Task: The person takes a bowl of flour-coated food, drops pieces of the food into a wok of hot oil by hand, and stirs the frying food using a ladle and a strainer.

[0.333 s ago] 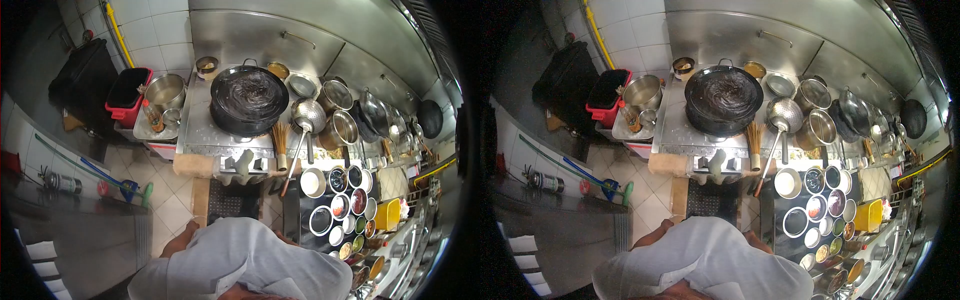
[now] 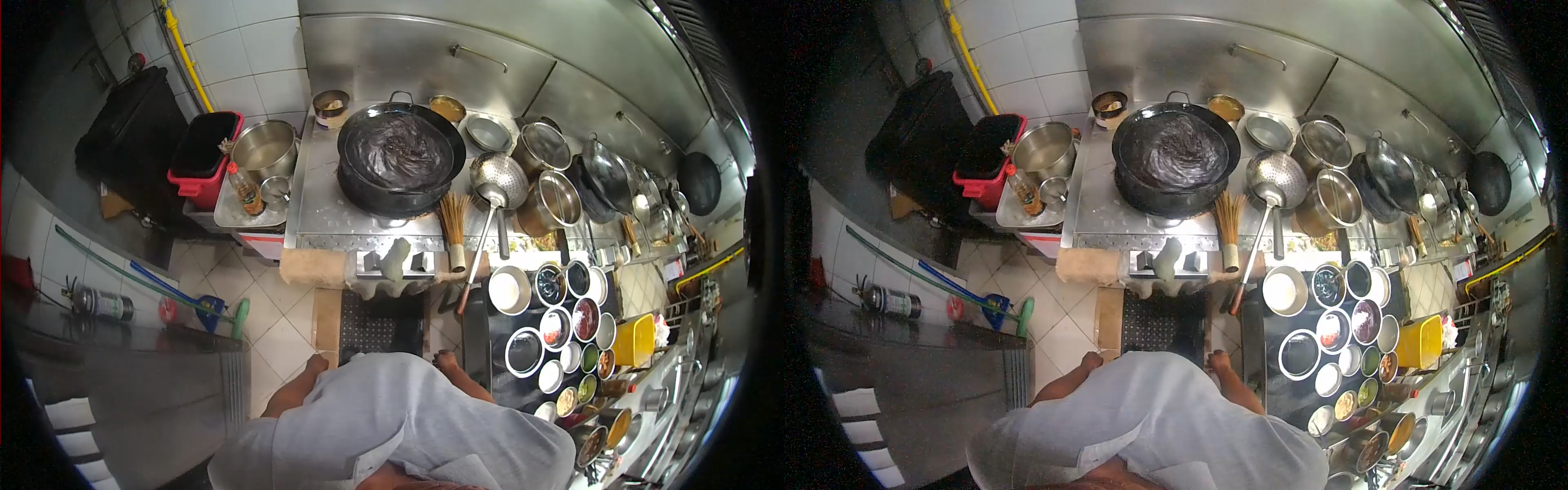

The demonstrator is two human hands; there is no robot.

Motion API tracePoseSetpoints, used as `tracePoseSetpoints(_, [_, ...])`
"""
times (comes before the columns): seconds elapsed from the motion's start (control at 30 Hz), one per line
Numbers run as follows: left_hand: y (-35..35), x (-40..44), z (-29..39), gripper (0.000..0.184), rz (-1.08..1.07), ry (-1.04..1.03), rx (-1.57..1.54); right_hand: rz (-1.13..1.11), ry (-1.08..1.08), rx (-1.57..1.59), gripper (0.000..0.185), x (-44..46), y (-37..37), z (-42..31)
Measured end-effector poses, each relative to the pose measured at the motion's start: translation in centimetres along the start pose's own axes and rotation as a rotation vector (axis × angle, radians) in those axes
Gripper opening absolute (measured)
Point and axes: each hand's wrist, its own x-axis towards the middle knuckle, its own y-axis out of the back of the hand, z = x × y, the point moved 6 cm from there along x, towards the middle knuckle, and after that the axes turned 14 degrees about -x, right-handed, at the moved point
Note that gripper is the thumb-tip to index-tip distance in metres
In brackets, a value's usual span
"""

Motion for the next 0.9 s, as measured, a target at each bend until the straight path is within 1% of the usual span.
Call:
tracePoseSetpoints(0.03, [1.4, -0.6, 1.0, 0.027, 0.036, 0.077, -0.089, -0.011, -0.214, 0.397, 0.043, -0.3, 0.0, 0.0])
tracePoseSetpoints(0.07, [2.3, -0.9, 1.7, 0.027, 0.038, 0.078, -0.087, -0.013, -0.217, 0.409, 0.047, 0.4, 0.1, -0.3])
tracePoseSetpoints(0.13, [3.2, -1.1, 1.9, 0.035, 0.049, 0.209, -0.260, -0.008, -0.217, 0.405, 0.046, -0.8, 1.2, -2.7])
tracePoseSetpoints(0.17, [2.4, -0.3, 0.9, 0.035, 0.051, 0.211, -0.264, -0.003, -0.222, 0.400, 0.044, -1.7, 1.7, -3.6])
tracePoseSetpoints(0.2, [1.2, 1.2, -0.2, 0.035, 0.012, 0.097, -0.133, -0.004, -0.220, 0.397, 0.044, -1.0, 1.2, -3.0])
tracePoseSetpoints(0.23, [0.6, 1.7, -0.3, 0.035, -0.027, -0.015, -0.002, 0.015, -0.190, 0.339, 0.041, 0.5, 0.4, -1.5])
tracePoseSetpoints(0.27, [0.7, 1.5, 0.0, 0.035, -0.025, -0.013, -0.005, 0.035, -0.161, 0.282, 0.038, 1.5, 0.1, -0.7])
tracePoseSetpoints(0.3, [1.0, 1.2, 0.1, 0.035, -0.015, 0.053, -0.071, 0.035, -0.159, 0.279, 0.038, 0.1, 0.9, -1.9])
tracePoseSetpoints(0.33, [1.2, 0.8, 0.1, 0.035, -0.006, 0.120, -0.136, 0.012, -0.133, 0.056, 0.037, -1.4, 1.8, -2.9])
tracePoseSetpoints(0.37, [1.2, 0.6, 0.2, 0.035, -0.005, 0.120, -0.136, -0.010, -0.106, -0.168, 0.036, -2.6, 2.3, -4.0])
tracePoseSetpoints(0.43, [1.3, 0.2, 0.2, 0.035, 0.000, 0.173, -0.173, -0.009, -0.097, -0.208, 0.036, -0.6, 1.3, -1.2])
tracePoseSetpoints(0.47, [1.3, -0.2, 0.3, 0.035, 0.001, 0.172, -0.173, -0.004, -0.092, -0.237, 0.035, -0.6, 1.3, -1.1])
tracePoseSetpoints(0.53, [1.3, -0.9, -0.2, 0.032, 0.057, 0.251, -0.182, 0.011, -0.083, -0.225, 0.035, -2.1, 1.8, -2.6])
tracePoseSetpoints(0.63, [0.8, -1.2, -0.6, 0.034, 0.036, 0.259, -0.213, 0.040, -0.066, -0.216, 0.034, -4.0, 2.5, -5.0])
tracePoseSetpoints(0.67, [0.5, -1.1, -0.9, 0.034, 0.036, 0.260, -0.215, 0.063, -0.048, -0.261, 0.033, -3.7, 2.6, -5.3])
tracePoseSetpoints(0.7, [0.1, -0.6, -1.1, 0.031, 0.023, 0.198, -0.134, 0.063, -0.048, -0.262, 0.033, -2.6, 2.3, -4.9])
tracePoseSetpoints(0.77, [-0.8, 0.5, -1.4, 0.026, -0.003, 0.077, 0.029, 0.026, 0.008, -0.363, 0.036, -0.8, 1.5, -4.5])
tracePoseSetpoints(0.83, [-1.5, 0.9, -1.3, 0.022, -0.030, -0.045, 0.191, 0.004, -0.007, -0.317, 0.038, -2.4, 2.2, -6.4])
tracePoseSetpoints(0.87, [-1.6, 0.9, -1.3, 0.022, -0.030, -0.043, 0.190, -0.019, -0.021, -0.271, 0.040, -3.2, 2.5, -7.2])
tracePoseSetpoints(0.9, [-1.4, 0.8, -0.8, 0.021, -0.001, -0.110, 0.209, -0.020, -0.020, -0.272, 0.040, -1.8, 1.8, -6.1])
